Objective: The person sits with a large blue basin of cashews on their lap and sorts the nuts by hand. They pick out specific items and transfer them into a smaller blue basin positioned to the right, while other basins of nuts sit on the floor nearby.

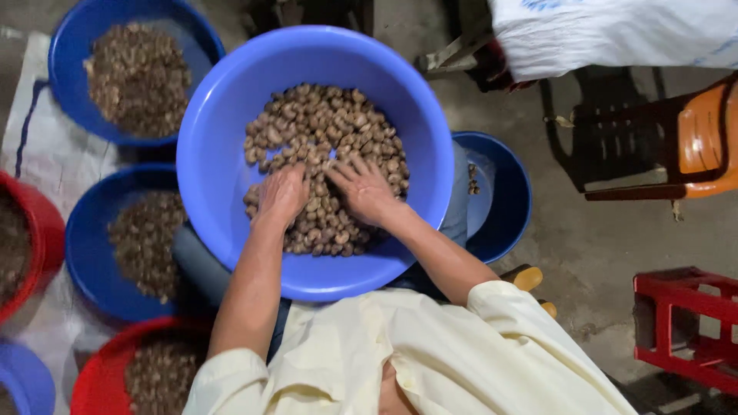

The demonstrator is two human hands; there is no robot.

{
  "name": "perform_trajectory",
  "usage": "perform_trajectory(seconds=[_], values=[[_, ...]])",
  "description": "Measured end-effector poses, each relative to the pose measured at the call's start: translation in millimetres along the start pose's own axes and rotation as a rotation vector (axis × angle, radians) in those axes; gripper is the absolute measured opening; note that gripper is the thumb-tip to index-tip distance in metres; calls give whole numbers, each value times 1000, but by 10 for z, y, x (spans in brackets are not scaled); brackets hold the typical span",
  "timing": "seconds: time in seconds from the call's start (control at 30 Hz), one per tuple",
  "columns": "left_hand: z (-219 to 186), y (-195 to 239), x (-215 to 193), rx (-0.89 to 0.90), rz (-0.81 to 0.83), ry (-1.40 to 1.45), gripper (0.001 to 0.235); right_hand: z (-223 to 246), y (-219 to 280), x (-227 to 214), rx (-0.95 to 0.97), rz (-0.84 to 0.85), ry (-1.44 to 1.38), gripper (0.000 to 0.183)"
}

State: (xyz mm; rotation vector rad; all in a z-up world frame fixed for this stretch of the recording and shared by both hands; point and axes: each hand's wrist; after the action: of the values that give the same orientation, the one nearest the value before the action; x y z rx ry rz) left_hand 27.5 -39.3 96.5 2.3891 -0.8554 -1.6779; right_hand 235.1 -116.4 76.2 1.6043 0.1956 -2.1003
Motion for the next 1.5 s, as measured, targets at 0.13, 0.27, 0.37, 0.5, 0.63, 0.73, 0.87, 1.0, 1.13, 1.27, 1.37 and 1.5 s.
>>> perform_trajectory(seconds=[0.13,0.27,0.37,0.5,0.63,0.73,0.87,1.0,1.13,1.27,1.37,1.5], values=[[115,-125,187,-36,12,-31,25,131,165,-274,-25,54,30,73],[214,-227,420,-45,-31,-38,24,58,288,-162,1,-34,19,63],[291,-304,603,-69,-31,-27,24,-42,302,-200,-60,-101,-4,53],[277,-322,663,-85,-54,-29,23,-295,120,-260,-108,-193,-35,11],[163,-174,408,-76,-83,98,27,-195,-184,-446,21,-171,-77,16],[154,-216,387,-29,-165,47,34,-19,-468,-651,-33,-228,-219,26],[186,-271,414,-27,-200,28,26,-244,-909,-164,214,-453,-1072,47],[141,-260,262,-18,-283,53,27,-55,-981,-331,495,-40,-535,92],[201,-387,377,11,-342,65,25,-268,-839,-185,-5,-309,-18,19],[109,-369,341,138,-252,51,18,-284,-724,-453,181,-329,-561,15],[-66,-304,113,135,-64,89,24,-413,-578,-524,265,-406,-665,16],[-93,-360,174,187,-97,29,23,-485,-405,-564,256,-500,-607,16]])
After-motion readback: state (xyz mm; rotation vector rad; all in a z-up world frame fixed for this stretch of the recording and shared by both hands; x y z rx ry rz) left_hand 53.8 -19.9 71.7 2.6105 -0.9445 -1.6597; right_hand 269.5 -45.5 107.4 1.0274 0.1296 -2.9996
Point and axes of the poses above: each hand's wrist, its own y-axis away from the middle knuckle, its own x-axis out of the palm, z = x × y, and after that the axes turned 8 degrees about -x, right-handed
